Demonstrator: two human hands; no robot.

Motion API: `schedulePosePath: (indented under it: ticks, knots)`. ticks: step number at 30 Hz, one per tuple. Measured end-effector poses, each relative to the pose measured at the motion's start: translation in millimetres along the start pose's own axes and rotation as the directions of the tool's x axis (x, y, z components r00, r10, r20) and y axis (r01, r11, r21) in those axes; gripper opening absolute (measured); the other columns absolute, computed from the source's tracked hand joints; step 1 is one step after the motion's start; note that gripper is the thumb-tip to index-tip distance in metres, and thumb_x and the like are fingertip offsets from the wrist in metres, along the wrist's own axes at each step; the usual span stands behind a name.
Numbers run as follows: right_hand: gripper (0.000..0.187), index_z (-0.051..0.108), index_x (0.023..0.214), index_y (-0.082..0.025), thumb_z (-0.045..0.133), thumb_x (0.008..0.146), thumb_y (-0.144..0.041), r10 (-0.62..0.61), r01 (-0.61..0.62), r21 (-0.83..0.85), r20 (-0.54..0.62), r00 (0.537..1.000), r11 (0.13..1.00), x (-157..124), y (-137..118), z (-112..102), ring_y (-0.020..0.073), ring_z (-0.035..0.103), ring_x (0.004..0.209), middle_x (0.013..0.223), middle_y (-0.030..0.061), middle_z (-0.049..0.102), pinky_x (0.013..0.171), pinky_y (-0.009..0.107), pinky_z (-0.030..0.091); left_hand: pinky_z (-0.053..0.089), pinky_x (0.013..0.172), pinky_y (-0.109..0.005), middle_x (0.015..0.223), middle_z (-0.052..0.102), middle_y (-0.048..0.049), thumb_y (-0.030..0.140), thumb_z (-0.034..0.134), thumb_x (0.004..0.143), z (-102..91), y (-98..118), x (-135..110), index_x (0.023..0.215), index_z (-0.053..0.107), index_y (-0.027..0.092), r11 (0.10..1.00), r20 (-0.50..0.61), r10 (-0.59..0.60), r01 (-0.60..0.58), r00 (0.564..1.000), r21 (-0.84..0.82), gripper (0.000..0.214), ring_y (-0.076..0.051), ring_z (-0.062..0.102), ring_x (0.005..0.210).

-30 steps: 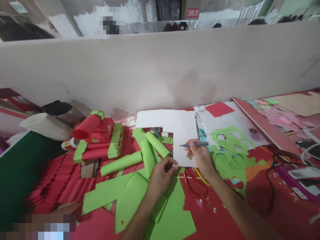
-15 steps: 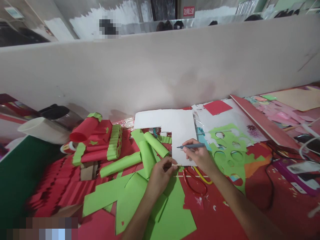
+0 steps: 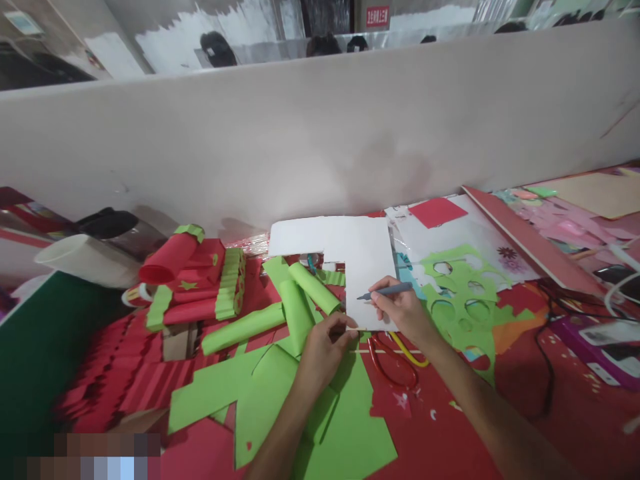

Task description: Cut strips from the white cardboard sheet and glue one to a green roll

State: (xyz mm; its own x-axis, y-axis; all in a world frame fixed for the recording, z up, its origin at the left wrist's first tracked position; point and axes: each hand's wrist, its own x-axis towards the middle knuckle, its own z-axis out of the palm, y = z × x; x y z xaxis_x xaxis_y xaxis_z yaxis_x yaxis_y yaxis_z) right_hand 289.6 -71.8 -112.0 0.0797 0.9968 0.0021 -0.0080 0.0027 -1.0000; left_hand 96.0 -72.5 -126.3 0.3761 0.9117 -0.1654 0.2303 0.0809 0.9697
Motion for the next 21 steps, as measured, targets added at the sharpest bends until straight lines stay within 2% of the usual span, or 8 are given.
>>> schedulePosePath:
  ticks: [4, 9, 15, 21]
  knots:
    - [0.018, 0.053, 0.074, -0.02, 0.061, 0.086, -0.031, 0.001, 0.008, -0.117, 0.078, 0.997, 0.993, -5, -6, -6, 0.009, 0.04, 0.045, 0.051, -0.0071, 0.044, 0.046, 0.022, 0.033, 0.043, 0.065, -0.024, 0.079, 0.067, -0.0026, 0.031, 0.066, 0.081, 0.0, 0, 0, 0.088, 0.066, 0.017, 1.0, -0.002, 0.0, 0.0, 1.0, -0.005, 0.016, -0.016, 0.06, 0.073]
    - [0.015, 0.054, 0.07, -0.019, 0.059, 0.083, -0.024, -0.02, 0.08, -0.285, 0.208, 0.978, 0.955, -10, -13, -10, 0.0104, 0.043, 0.054, 0.058, -0.0051, 0.048, 0.049, 0.022, 0.033, 0.042, 0.063, -0.023, 0.077, 0.065, -0.0018, 0.032, 0.065, 0.081, -0.4, 0, 1, 0.087, 0.066, 0.016, 1.0, 0.005, 0.004, -0.004, 1.0, 0.006, 0.017, -0.015, 0.057, 0.069]
    - [0.014, 0.054, 0.069, -0.02, 0.058, 0.082, -0.022, -0.069, 0.14, -0.394, 0.189, 0.98, 0.909, -11, -15, -7, 0.0107, 0.045, 0.052, 0.057, -0.0048, 0.05, 0.05, 0.022, 0.035, 0.043, 0.063, -0.023, 0.075, 0.065, -0.0014, 0.032, 0.066, 0.081, -0.8, 2, 1, 0.086, 0.066, 0.016, 1.0, 0.003, -0.013, 0.013, 1.0, 0.008, 0.016, -0.015, 0.059, 0.07]
    - [0.015, 0.055, 0.067, -0.02, 0.058, 0.081, -0.022, -0.107, 0.181, -0.426, 0.192, 0.976, 0.886, -11, -16, -5, 0.0106, 0.045, 0.052, 0.056, -0.0047, 0.051, 0.05, 0.022, 0.034, 0.045, 0.066, -0.025, 0.079, 0.067, -0.0029, 0.034, 0.066, 0.081, -1.3, 0, 1, 0.087, 0.066, 0.017, 1.0, 0.007, -0.011, 0.011, 1.0, 0.012, 0.019, -0.017, 0.06, 0.073]
